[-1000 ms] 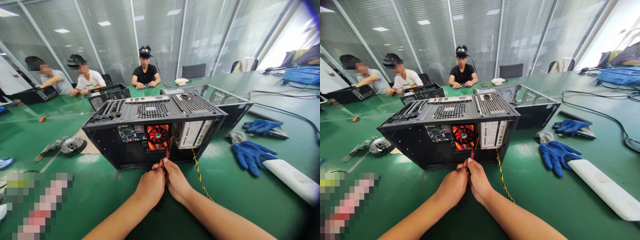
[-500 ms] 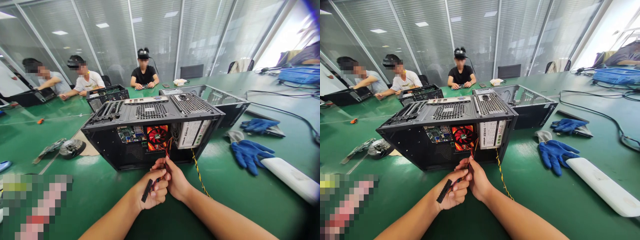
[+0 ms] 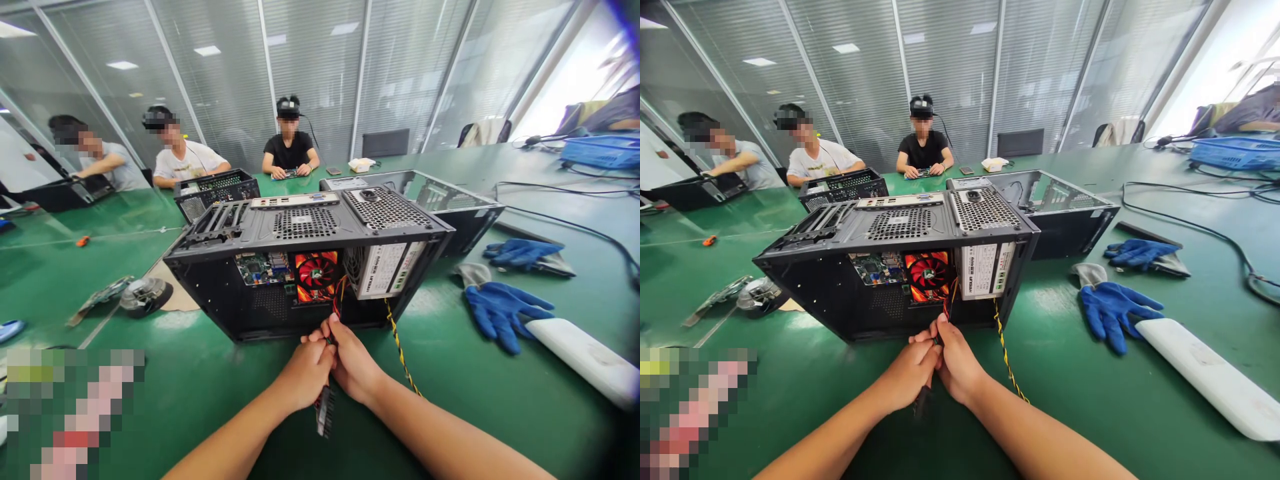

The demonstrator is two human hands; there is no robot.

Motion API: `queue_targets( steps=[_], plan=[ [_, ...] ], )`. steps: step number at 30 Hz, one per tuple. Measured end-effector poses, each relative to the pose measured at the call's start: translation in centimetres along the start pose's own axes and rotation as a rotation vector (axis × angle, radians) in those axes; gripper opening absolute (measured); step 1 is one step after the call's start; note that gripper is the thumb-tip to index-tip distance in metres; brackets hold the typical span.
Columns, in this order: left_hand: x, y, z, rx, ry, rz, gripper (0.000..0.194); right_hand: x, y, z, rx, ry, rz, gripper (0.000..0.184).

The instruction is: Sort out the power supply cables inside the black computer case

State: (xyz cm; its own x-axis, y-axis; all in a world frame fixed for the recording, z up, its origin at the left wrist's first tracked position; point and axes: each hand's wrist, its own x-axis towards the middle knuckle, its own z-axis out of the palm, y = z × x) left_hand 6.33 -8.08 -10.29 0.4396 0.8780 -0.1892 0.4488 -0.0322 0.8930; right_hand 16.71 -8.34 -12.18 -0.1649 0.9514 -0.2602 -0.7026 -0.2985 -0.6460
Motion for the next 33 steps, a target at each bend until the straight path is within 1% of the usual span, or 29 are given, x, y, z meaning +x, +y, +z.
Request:
queue_targets(
  steps=[2,5,7,8,9,10,12,13,14,15,17,18,21,23,24,26,28,29,31,33],
  plan=[
    [0.0,0.0,-0.2,0.106,0.017,0.059,0.026,0.0,0.1,0.0,-0.007,0.001,-0.017,0.038],
    [0.0,-0.2,-0.2,0.215,0.077,0.123,0.023,0.0,0.2,0.0,-0.013,0.001,-0.038,0.038],
    [0.0,-0.4,-0.1,0.22,0.089,0.132,0.022,-0.1,0.2,0.0,-0.012,0.003,-0.04,0.037],
    [0.0,-0.4,-0.1,0.178,0.067,0.111,0.022,-0.1,0.2,0.0,-0.01,0.004,-0.036,0.037],
    [0.0,-0.4,-0.1,0.095,0.029,0.066,0.024,-0.1,0.2,0.0,-0.009,0.005,-0.03,0.037],
    [0.0,-0.4,-0.2,-0.032,-0.02,0.004,0.026,-0.2,0.1,0.1,-0.008,0.005,-0.023,0.037],
    [-0.1,-0.3,-0.4,-0.38,-0.151,-0.157,0.03,-0.2,0.0,0.1,0.001,-0.006,-0.011,0.036],
    [-0.1,-0.2,-0.7,-0.588,-0.228,-0.219,0.029,-0.3,0.0,0.1,0.01,-0.017,-0.008,0.036],
    [-0.2,-0.1,-1.0,-0.749,-0.341,-0.274,0.028,-0.3,-0.1,0.0,0.023,-0.029,-0.006,0.035],
    [-0.2,-0.1,-1.2,-0.875,-0.411,-0.311,0.028,-0.4,-0.1,0.0,0.037,-0.043,-0.003,0.034],
    [-0.3,-0.2,-1.7,-1.045,-0.501,-0.368,0.028,-0.5,-0.1,0.0,0.061,-0.068,0.008,0.034],
    [-0.3,-0.2,-1.9,-1.097,-0.523,-0.381,0.027,-0.5,-0.2,-0.1,0.068,-0.076,0.014,0.033],
    [-0.2,-0.5,-2.0,-1.149,-0.553,-0.379,0.026,-0.6,-0.2,-0.1,0.068,-0.076,0.025,0.032],
    [-0.2,-0.6,-1.7,-1.109,-0.534,-0.36,0.026,-0.6,-0.2,0.0,0.06,-0.069,0.017,0.032],
    [-0.2,-0.7,-1.5,-1.063,-0.503,-0.342,0.027,-0.6,-0.1,0.1,0.054,-0.063,0.011,0.032],
    [-0.2,-0.6,-1.0,-0.913,-0.386,-0.284,0.028,-0.5,-0.1,0.2,0.034,-0.036,0.007,0.033],
    [-0.1,-0.6,-0.5,-0.676,-0.215,-0.214,0.03,-0.4,0.0,0.2,0.013,-0.002,0.008,0.034],
    [-0.1,-0.5,-0.3,-0.509,-0.13,-0.164,0.031,-0.3,0.1,0.2,0.004,0.01,0.011,0.034],
    [0.0,-0.2,-0.1,-0.194,-0.04,-0.083,0.031,-0.3,0.2,0.2,-0.005,0.016,0.015,0.034],
    [0.0,0.0,-0.1,0.03,0.009,-0.002,0.029,-0.2,0.2,0.1,-0.004,0.006,0.007,0.033]
  ],
)
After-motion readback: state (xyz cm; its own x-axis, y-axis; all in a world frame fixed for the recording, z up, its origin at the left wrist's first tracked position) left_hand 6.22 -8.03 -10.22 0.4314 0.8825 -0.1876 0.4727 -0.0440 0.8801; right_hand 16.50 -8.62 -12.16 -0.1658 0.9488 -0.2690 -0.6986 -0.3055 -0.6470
